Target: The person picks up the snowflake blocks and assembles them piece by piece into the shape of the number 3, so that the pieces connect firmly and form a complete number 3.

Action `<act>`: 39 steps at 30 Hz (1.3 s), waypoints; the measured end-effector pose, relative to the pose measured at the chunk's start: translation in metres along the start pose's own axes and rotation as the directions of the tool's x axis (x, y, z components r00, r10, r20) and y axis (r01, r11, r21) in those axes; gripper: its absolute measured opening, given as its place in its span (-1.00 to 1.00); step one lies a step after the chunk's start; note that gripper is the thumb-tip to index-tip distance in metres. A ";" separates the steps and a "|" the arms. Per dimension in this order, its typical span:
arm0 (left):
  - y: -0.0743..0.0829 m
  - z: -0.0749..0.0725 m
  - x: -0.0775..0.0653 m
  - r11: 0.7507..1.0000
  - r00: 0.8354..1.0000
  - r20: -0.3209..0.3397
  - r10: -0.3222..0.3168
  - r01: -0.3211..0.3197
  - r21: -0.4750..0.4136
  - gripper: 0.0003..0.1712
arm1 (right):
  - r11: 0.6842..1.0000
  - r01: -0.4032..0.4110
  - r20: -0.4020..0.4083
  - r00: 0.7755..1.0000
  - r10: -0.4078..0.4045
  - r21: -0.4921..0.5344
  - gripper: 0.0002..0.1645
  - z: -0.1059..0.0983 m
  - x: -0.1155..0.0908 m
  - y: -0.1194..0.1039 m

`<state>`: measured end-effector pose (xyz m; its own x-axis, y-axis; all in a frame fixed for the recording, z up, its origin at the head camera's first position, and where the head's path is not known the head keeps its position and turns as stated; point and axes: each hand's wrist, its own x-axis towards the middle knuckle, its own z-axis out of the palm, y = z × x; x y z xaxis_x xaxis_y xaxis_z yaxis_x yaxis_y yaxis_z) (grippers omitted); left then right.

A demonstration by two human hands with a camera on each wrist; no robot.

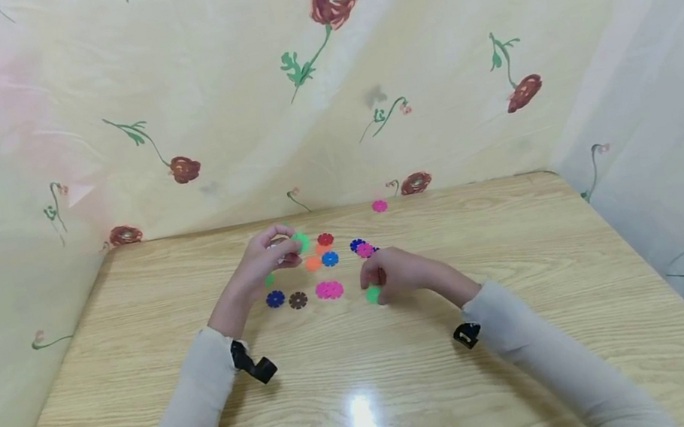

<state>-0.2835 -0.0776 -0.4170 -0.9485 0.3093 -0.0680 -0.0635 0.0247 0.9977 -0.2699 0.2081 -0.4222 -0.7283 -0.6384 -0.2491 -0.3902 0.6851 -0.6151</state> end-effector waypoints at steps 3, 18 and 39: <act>0.000 0.000 -0.001 1.000 1.000 0.004 0.000 0.000 -0.004 -0.85 | 1.000 -0.002 -0.025 1.000 0.002 -0.006 -0.71 0.003 0.001 0.002; 0.001 -0.001 0.003 0.999 0.999 -0.013 -0.043 0.043 -0.026 -0.83 | 0.992 0.102 -0.295 0.953 -0.075 0.078 -0.90 -0.002 0.022 -0.006; 0.000 0.000 0.005 0.999 0.999 0.034 -0.037 0.038 -0.023 -0.81 | 0.910 0.284 -0.594 0.803 -0.054 0.301 -0.84 -0.018 0.052 -0.047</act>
<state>-0.2877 -0.0760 -0.4171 -0.9343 0.3406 -0.1055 -0.1069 0.0146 0.9942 -0.2992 0.1488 -0.3930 -0.8982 -0.3409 0.2775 -0.3923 0.3368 -0.8559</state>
